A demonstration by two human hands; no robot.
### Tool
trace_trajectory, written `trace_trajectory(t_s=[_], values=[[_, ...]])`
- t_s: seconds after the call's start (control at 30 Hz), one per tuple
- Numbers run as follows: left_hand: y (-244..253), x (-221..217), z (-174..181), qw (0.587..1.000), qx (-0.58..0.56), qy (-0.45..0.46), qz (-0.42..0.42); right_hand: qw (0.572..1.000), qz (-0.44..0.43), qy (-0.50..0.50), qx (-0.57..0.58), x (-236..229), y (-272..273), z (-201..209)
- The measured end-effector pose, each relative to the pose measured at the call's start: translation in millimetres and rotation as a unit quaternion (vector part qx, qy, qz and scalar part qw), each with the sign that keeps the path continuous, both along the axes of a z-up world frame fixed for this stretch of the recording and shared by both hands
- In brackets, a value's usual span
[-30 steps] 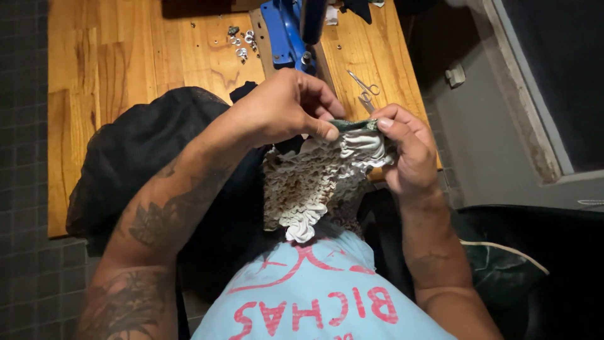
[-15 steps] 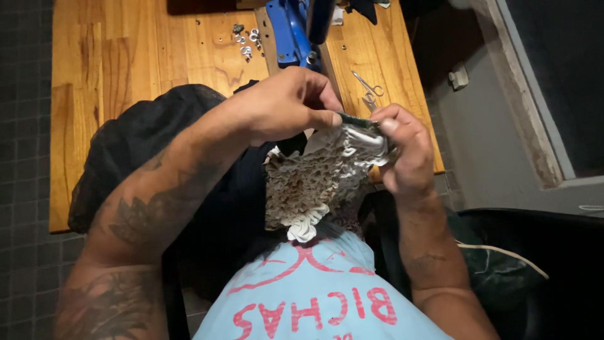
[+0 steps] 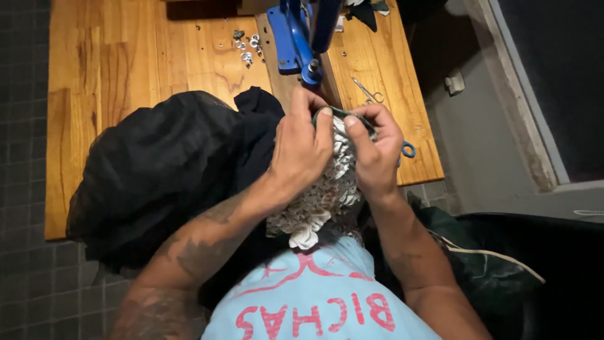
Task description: Attaching white lace trim to black fabric using a manual hand press tool
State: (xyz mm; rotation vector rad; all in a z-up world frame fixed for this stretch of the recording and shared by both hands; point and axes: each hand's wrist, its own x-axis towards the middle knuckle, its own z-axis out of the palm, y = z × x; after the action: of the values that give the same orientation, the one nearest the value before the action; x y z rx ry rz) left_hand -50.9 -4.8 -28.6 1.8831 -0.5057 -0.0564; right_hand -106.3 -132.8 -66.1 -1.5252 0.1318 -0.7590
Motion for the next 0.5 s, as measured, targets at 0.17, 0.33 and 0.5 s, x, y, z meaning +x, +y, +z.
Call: trace_trajectory(t_s=[0.17,0.33,0.5], values=[[3.7,42.8,-57.7,0.993,-0.098,-0.05,-0.043,0.974,0.069,0.031,0.214,22.0,-3.1,-23.9],[26.0,90.2,-74.0,0.985,-0.118,-0.004,-0.126,0.926,0.134,0.067,0.346,38.9,3.7,-27.8],[67.5,124.4,-69.6,0.959,-0.126,0.145,-0.21,0.929,0.167,0.112,0.311,53.6,26.8,-40.0]])
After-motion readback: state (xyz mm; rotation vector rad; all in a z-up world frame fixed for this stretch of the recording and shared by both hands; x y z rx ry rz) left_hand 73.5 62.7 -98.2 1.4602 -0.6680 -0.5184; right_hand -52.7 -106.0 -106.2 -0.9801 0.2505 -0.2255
